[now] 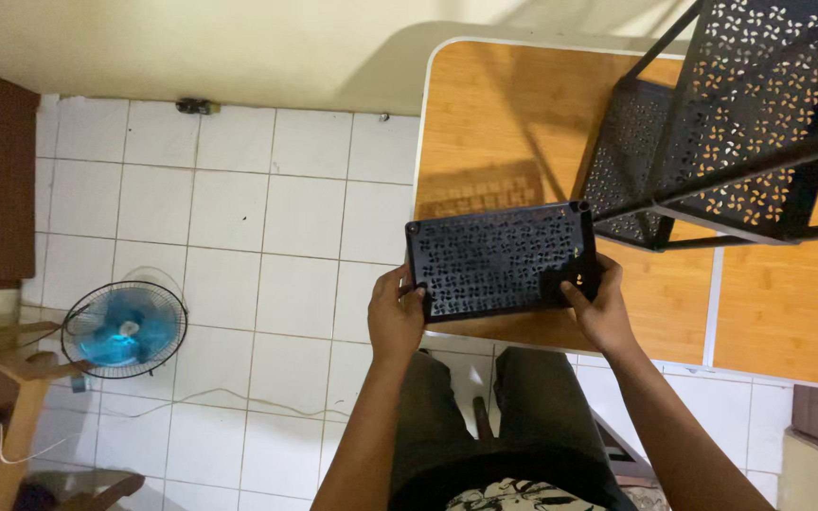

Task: The person assembles a black perforated metal shelving unit by inserting cylindrical legs into the frame and stacking trays. They handle the trays and legs one at a time, aligning and securing each leg into the frame on a wooden table.

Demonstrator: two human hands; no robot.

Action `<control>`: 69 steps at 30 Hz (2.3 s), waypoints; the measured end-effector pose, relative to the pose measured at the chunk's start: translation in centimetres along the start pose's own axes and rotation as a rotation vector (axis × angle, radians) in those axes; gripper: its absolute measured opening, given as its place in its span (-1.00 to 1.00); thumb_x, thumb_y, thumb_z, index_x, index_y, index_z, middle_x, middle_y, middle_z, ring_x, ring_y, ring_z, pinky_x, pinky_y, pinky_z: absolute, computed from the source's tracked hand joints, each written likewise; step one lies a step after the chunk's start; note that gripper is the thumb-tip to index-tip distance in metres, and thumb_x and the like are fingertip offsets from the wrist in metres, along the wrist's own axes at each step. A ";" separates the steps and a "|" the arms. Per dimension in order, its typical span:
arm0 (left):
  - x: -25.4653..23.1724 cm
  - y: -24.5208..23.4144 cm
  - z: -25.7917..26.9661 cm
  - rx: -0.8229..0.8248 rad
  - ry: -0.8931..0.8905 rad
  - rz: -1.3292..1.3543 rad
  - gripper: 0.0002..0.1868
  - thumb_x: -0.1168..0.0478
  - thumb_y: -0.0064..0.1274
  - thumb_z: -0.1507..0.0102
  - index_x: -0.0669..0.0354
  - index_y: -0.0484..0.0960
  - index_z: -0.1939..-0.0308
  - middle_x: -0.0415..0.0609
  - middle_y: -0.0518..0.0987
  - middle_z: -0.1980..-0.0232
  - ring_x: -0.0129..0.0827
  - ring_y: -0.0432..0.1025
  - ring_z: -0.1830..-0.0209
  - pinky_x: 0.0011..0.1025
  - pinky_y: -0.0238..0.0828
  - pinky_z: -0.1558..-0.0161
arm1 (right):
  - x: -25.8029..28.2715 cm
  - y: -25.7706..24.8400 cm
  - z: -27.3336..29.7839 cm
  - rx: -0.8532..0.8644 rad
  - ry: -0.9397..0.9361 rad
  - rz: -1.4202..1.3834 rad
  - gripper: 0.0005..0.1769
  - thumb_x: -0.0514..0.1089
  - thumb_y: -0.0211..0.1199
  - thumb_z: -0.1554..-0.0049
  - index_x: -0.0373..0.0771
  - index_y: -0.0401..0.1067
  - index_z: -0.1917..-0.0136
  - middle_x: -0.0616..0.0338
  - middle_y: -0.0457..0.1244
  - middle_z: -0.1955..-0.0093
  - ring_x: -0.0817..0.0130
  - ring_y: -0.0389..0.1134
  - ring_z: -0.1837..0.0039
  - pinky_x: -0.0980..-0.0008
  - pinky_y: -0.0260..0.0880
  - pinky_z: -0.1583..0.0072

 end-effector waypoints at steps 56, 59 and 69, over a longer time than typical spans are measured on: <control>6.4 2.1 -2.0 0.211 -0.061 -0.197 -0.34 0.32 0.03 -0.31 -0.01 0.28 -0.51 0.20 0.58 -0.14 0.01 0.53 -0.08 -0.21 0.48 -0.08 | -5.4 4.4 0.9 -0.073 -0.070 0.125 -0.10 -0.41 0.15 -0.02 -0.43 -0.04 -0.60 -0.28 0.08 -0.50 -0.10 0.08 -0.56 0.13 0.03 -0.54; 6.1 2.0 -1.7 0.280 -0.128 -0.233 -0.31 0.27 0.04 -0.32 0.05 0.19 -0.54 0.21 0.54 -0.22 -0.01 0.50 -0.18 -0.21 0.45 -0.15 | -5.3 3.7 0.7 -0.078 0.060 0.282 -0.12 -0.28 0.26 -0.08 -0.42 -0.02 -0.58 -0.28 0.08 -0.49 -0.12 0.11 -0.52 0.10 0.10 -0.49; -0.2 -3.3 -1.7 0.223 -0.037 -0.277 -0.16 0.15 0.13 -0.27 0.08 0.07 -0.58 0.23 0.32 -0.47 0.07 0.23 -0.47 -0.16 0.21 -0.38 | 3.7 -0.4 1.8 -0.110 -0.052 0.302 -0.16 -0.12 0.34 -0.10 -0.38 0.08 -0.54 -0.25 0.13 -0.46 -0.11 0.14 -0.51 0.08 0.16 -0.46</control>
Point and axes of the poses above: each hand's wrist, its own z-axis away from the middle knuckle, its own y-axis out of the palm, x = y × z, the point moved 5 cm from there along -z, towards the middle knuckle
